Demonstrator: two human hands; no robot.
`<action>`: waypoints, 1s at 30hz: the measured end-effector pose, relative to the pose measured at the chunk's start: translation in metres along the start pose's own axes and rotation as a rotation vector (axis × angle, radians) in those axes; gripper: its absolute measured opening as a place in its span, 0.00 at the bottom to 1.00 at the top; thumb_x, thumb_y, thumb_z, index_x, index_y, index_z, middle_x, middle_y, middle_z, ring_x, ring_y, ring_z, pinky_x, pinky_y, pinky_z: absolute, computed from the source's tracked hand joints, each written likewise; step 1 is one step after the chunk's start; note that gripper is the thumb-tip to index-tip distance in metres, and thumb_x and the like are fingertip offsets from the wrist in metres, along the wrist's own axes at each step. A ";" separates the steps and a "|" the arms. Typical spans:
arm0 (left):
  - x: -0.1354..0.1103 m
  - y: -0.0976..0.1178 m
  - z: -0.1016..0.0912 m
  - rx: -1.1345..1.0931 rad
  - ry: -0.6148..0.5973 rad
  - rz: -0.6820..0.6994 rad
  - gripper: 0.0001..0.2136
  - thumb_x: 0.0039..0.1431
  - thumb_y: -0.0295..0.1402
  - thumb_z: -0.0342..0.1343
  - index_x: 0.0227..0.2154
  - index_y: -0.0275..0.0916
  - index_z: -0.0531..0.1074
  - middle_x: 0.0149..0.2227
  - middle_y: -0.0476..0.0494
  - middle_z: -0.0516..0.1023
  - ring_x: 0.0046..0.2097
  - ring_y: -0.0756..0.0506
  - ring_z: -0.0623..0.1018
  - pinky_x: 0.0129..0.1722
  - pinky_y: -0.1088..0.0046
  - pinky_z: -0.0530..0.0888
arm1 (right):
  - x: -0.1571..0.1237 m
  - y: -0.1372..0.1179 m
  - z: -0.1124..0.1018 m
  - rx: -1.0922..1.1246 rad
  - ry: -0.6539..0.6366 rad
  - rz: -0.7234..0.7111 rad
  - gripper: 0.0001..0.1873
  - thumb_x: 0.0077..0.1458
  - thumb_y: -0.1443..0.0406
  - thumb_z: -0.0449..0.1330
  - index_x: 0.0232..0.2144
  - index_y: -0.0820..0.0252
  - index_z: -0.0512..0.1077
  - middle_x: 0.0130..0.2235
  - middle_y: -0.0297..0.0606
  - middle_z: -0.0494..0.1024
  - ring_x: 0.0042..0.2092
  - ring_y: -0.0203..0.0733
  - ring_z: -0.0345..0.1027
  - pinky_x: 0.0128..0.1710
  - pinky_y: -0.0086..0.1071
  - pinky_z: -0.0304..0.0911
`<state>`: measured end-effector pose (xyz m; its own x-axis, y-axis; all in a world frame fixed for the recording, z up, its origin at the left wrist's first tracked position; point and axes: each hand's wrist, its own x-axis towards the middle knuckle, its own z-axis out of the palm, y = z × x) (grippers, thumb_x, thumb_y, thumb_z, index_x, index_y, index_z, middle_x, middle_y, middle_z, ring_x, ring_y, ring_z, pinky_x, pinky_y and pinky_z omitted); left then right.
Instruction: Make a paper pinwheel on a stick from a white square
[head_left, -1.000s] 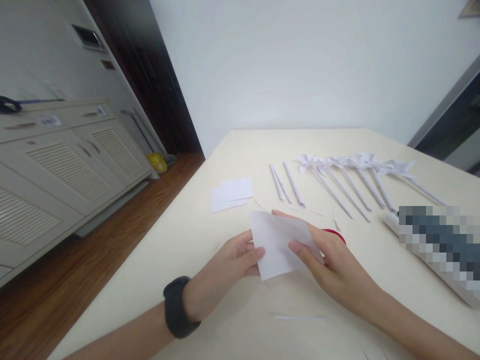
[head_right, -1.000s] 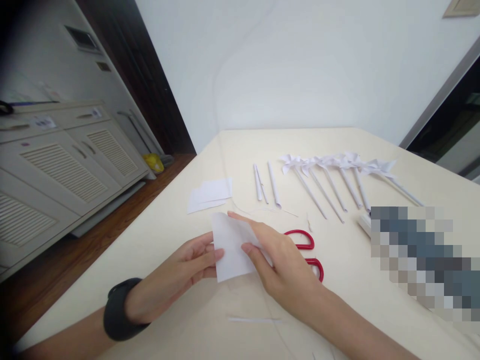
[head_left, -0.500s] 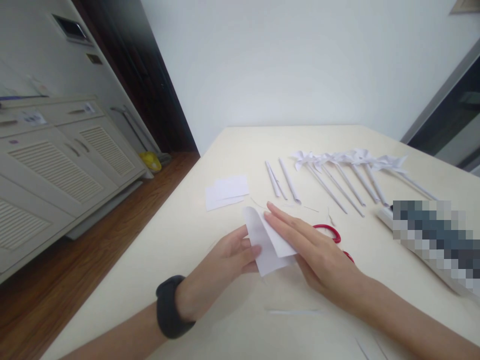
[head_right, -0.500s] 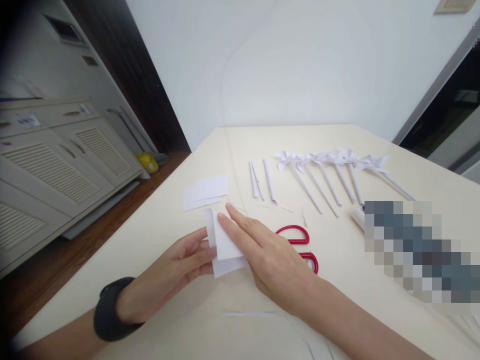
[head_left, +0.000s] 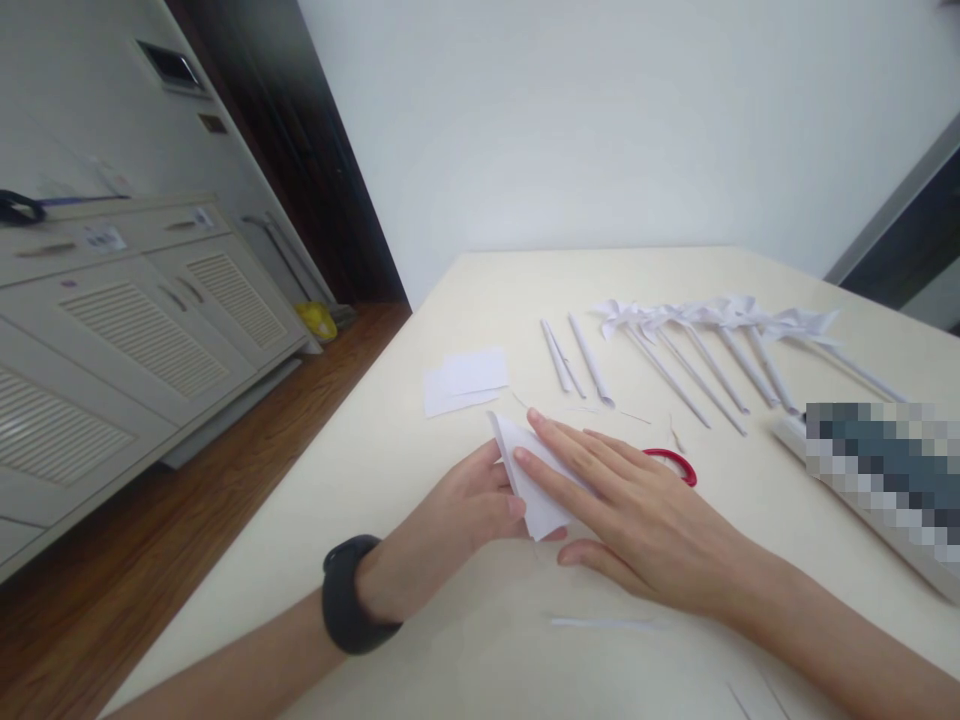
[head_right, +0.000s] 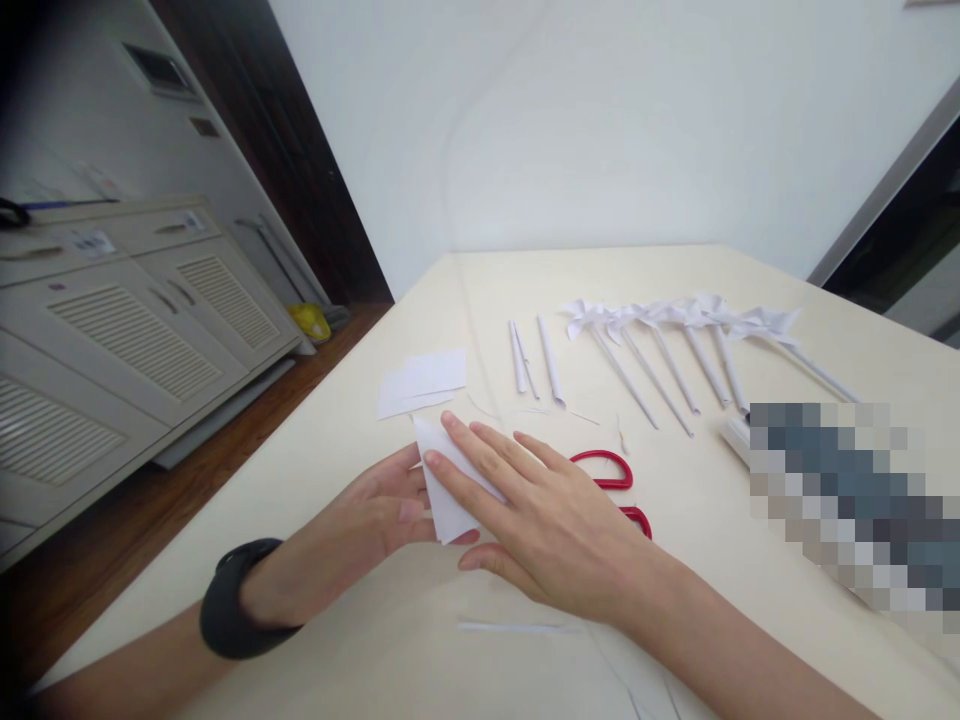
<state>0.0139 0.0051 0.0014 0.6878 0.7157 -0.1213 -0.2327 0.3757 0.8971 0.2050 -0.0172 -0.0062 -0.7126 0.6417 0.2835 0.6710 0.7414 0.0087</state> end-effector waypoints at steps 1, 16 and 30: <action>0.000 0.000 0.001 0.010 0.006 0.002 0.22 0.54 0.22 0.52 0.52 0.43 0.60 0.52 0.39 0.67 0.51 0.39 0.70 0.45 0.63 0.69 | 0.000 0.000 0.000 0.000 -0.003 -0.002 0.36 0.57 0.55 0.49 0.62 0.62 0.40 0.64 0.44 0.35 0.62 0.51 0.38 0.56 0.48 0.51; -0.001 -0.011 0.004 0.623 0.163 0.053 0.10 0.52 0.24 0.52 0.38 0.39 0.63 0.39 0.43 0.71 0.42 0.43 0.73 0.38 0.66 0.72 | 0.002 -0.014 -0.002 0.798 0.048 0.648 0.14 0.50 0.64 0.57 0.41 0.52 0.62 0.36 0.33 0.73 0.37 0.41 0.67 0.35 0.34 0.64; 0.000 -0.010 -0.001 0.587 0.107 -0.054 0.11 0.50 0.27 0.56 0.35 0.42 0.61 0.35 0.48 0.72 0.39 0.44 0.76 0.37 0.67 0.72 | 0.001 -0.009 -0.002 0.865 -0.034 0.704 0.03 0.48 0.67 0.54 0.25 0.58 0.67 0.23 0.30 0.68 0.24 0.35 0.59 0.19 0.26 0.50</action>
<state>0.0154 0.0015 -0.0076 0.6079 0.7715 -0.1878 0.2399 0.0470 0.9697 0.1980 -0.0236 -0.0043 -0.2439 0.9677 -0.0645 0.5682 0.0887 -0.8181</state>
